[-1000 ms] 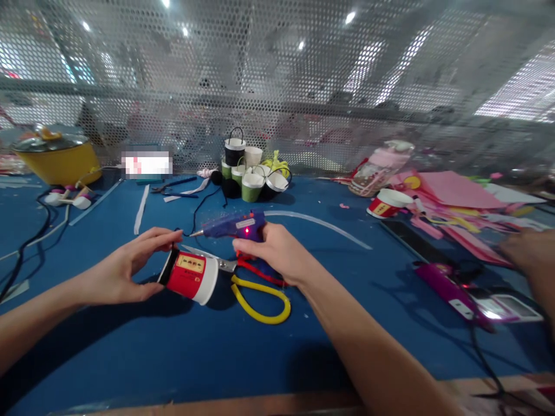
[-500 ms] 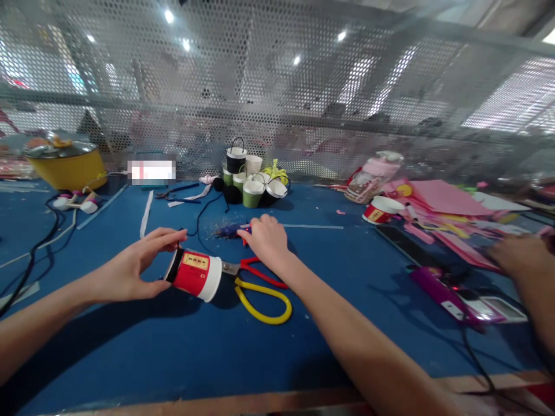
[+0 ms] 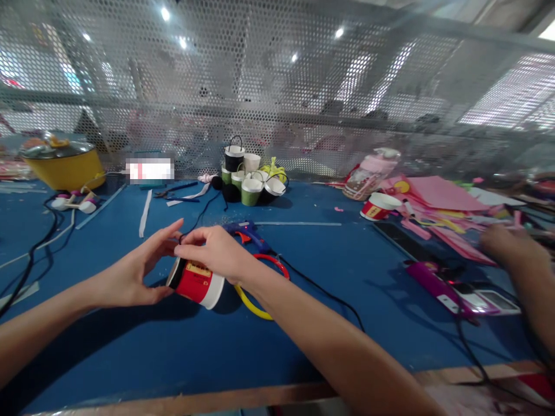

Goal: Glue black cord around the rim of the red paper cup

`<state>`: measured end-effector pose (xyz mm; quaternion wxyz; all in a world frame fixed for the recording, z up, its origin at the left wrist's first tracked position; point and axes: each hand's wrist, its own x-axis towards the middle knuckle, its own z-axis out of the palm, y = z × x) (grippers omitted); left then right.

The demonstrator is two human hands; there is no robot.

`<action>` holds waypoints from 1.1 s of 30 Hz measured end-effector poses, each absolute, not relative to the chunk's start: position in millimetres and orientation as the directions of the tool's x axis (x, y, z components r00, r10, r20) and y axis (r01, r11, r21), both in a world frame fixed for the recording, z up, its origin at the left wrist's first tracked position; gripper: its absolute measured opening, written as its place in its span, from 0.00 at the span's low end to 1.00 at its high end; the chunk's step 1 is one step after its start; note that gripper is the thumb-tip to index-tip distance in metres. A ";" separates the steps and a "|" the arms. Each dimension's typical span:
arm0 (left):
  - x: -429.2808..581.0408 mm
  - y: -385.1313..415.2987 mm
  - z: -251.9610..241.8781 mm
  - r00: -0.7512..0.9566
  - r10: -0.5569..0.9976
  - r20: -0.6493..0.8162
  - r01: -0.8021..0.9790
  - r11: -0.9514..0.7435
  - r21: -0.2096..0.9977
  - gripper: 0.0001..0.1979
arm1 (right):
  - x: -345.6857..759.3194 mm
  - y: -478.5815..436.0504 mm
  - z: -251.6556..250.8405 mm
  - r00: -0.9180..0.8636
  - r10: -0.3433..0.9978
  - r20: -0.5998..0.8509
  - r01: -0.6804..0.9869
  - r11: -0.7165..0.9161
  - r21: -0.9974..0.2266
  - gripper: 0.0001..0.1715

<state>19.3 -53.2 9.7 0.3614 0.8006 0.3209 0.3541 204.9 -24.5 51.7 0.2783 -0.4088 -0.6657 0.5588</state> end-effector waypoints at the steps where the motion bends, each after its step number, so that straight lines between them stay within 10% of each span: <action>1: 19.1 -52.5 8.6 0.541 0.771 0.336 0.253 -0.531 0.809 0.48 | 207.1 -25.0 51.6 -0.510 0.856 -0.090 0.196 0.014 -0.980 0.08; 33: 13.5 -44.1 15.6 0.509 0.812 0.287 0.164 -0.418 0.893 0.33 | 220.4 -30.2 32.9 -0.506 0.850 0.145 0.522 0.436 -0.733 0.11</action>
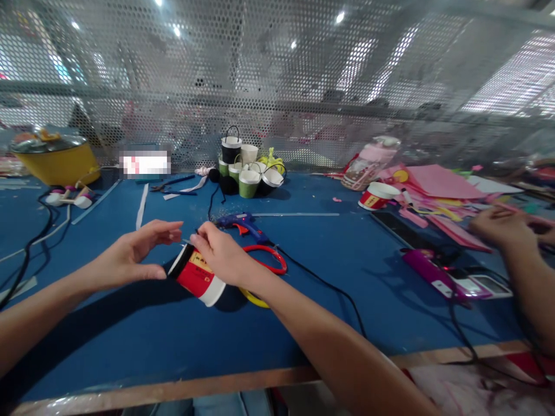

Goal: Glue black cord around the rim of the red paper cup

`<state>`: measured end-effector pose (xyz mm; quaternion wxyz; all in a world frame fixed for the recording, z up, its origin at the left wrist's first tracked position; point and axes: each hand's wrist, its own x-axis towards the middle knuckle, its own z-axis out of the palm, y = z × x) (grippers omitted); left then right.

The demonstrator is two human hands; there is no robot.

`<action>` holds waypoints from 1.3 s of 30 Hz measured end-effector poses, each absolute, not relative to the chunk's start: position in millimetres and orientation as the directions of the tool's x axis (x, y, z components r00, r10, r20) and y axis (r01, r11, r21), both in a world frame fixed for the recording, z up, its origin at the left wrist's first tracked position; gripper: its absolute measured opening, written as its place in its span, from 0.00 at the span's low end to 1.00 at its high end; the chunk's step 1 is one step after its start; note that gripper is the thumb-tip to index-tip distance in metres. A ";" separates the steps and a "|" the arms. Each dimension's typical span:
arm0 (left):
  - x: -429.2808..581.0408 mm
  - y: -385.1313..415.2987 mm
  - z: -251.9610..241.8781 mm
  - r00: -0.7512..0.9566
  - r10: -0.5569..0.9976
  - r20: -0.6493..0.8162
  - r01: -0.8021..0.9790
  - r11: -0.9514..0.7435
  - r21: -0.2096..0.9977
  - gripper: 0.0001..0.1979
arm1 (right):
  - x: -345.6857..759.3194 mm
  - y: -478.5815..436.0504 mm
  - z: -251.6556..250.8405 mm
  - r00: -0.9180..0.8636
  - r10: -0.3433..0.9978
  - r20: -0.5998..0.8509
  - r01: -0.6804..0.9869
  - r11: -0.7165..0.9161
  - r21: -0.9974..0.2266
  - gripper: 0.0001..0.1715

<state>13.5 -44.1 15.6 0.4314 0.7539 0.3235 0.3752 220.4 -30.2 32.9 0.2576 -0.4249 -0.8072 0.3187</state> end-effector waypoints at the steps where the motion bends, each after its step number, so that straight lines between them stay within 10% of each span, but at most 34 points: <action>1: 13.6 -43.2 15.6 0.472 0.848 0.241 0.167 -0.355 0.920 0.30 | 219.9 -31.0 33.0 -0.483 0.862 0.158 0.531 0.431 -0.729 0.11; 20: 46.1 -65.8 8.3 0.381 0.924 0.018 0.316 -0.148 0.937 0.34 | 199.4 -52.4 15.4 -0.475 0.783 0.402 0.780 0.586 -0.220 0.09; 31: 45.9 -64.6 5.7 0.422 0.906 0.045 0.225 -0.153 0.962 0.36 | 210.2 -47.5 29.7 -0.490 0.803 0.338 0.573 0.589 -0.569 0.10; 39: 46.9 -65.1 4.8 0.424 0.903 0.070 0.226 -0.181 0.957 0.40 | 210.5 -48.4 27.4 -0.486 0.830 0.273 0.598 0.543 -0.589 0.10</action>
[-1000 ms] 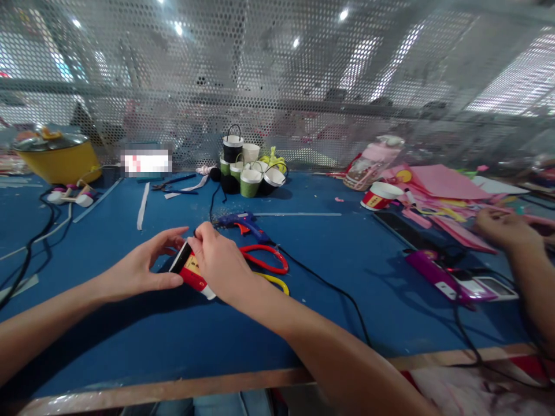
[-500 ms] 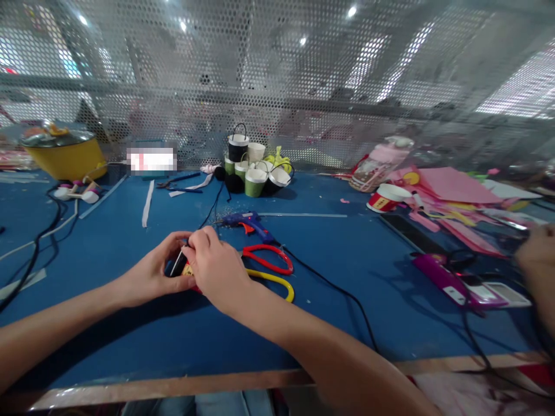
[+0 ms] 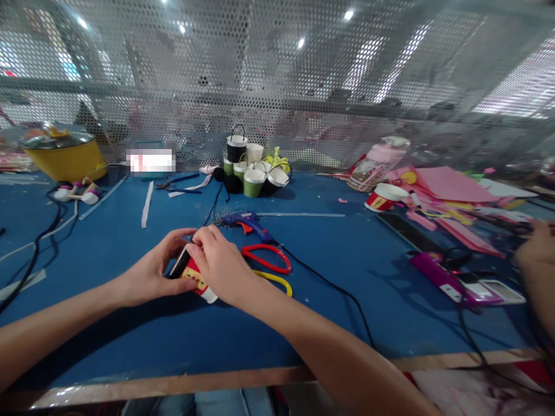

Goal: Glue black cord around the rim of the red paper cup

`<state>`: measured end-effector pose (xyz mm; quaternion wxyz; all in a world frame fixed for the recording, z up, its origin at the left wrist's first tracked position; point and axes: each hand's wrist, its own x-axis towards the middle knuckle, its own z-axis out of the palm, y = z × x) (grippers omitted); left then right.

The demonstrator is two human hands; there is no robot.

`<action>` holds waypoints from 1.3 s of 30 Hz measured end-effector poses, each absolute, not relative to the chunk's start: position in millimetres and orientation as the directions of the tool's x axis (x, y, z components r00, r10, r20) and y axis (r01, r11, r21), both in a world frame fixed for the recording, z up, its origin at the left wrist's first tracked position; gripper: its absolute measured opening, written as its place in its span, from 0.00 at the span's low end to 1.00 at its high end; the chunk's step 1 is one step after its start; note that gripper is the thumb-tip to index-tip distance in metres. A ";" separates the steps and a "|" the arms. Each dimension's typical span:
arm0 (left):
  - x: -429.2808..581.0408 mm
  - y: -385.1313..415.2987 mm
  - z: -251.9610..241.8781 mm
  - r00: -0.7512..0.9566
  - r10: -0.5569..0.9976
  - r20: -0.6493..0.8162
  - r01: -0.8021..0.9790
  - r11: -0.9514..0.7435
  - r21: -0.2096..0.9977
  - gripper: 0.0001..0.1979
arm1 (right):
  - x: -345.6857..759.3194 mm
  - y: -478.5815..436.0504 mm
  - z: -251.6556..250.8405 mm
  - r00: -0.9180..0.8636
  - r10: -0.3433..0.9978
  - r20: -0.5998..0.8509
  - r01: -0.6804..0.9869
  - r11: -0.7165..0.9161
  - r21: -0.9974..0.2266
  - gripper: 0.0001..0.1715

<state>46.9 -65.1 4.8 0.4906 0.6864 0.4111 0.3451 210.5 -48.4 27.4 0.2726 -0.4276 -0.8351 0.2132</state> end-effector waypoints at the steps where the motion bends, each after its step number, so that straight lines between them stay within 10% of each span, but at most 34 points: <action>1: 46.9 -65.3 5.3 0.422 0.904 0.072 0.231 -0.184 0.955 0.40 | 210.3 -49.0 27.5 -0.482 0.835 0.265 0.613 0.538 -0.578 0.10; 14: 36.4 -59.2 13.9 0.441 0.896 0.058 0.273 -0.195 0.942 0.30 | 210.7 -49.8 17.5 -0.570 0.693 0.442 0.686 0.698 -0.208 0.13; 27: 41.2 -62.2 11.5 0.357 0.933 0.045 0.314 -0.165 0.935 0.27 | 206.7 -52.2 13.3 -0.608 0.666 0.432 0.670 0.722 -0.171 0.16; 39: 40.2 -63.2 8.6 0.410 0.905 0.112 0.207 -0.212 0.955 0.29 | 213.5 -35.4 36.9 -0.451 0.845 0.287 0.506 0.507 -0.698 0.07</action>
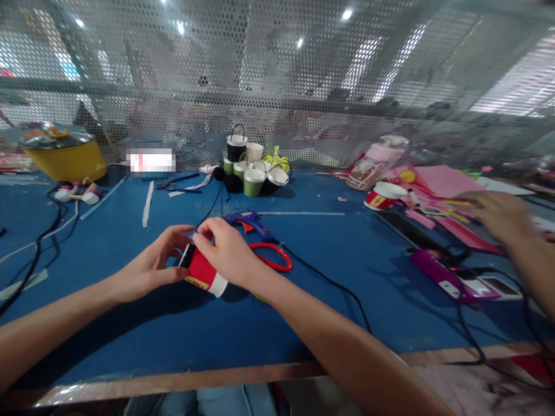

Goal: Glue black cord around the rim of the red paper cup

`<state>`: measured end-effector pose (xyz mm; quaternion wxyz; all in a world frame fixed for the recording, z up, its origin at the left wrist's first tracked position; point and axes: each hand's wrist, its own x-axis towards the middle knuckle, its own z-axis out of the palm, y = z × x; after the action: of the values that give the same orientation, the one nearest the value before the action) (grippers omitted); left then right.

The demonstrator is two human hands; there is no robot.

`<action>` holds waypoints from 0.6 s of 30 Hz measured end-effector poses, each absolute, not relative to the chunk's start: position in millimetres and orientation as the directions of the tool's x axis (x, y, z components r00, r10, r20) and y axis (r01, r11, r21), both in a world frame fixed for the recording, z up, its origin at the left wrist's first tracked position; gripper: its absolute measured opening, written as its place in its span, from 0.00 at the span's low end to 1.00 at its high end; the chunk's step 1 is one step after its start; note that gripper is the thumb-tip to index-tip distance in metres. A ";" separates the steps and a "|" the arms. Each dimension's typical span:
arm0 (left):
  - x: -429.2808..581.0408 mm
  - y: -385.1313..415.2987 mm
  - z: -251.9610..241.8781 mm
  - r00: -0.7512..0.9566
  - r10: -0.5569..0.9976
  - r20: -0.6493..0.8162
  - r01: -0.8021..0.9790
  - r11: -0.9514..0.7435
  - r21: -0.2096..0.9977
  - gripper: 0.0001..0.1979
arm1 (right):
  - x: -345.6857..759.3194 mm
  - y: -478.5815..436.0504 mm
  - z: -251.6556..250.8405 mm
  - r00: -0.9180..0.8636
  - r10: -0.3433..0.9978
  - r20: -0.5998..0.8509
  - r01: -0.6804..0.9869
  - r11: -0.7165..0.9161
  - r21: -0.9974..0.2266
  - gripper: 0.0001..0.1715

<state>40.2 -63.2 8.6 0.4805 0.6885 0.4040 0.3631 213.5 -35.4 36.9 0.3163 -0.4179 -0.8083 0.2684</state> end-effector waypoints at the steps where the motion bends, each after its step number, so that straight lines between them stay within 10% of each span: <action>1: 40.3 -64.2 8.8 0.415 0.901 0.128 0.211 -0.232 0.950 0.31 | 213.5 -30.3 39.8 -0.437 0.872 0.220 0.501 0.440 -0.745 0.07; 9: 40.8 -69.7 12.6 0.549 0.815 0.185 0.276 -0.386 0.880 0.24 | 186.4 21.6 58.0 -0.474 0.880 -0.006 0.464 0.244 -0.851 0.08; 18: 39.8 -68.2 5.9 0.493 0.850 0.186 0.331 -0.381 0.863 0.23 | 230.6 54.2 66.0 -0.277 0.960 0.041 0.736 0.240 -0.633 0.15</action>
<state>39.8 -68.2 5.9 0.4008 0.7653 0.3859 0.3235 230.6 54.2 66.0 0.2176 -0.5603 -0.7568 0.2570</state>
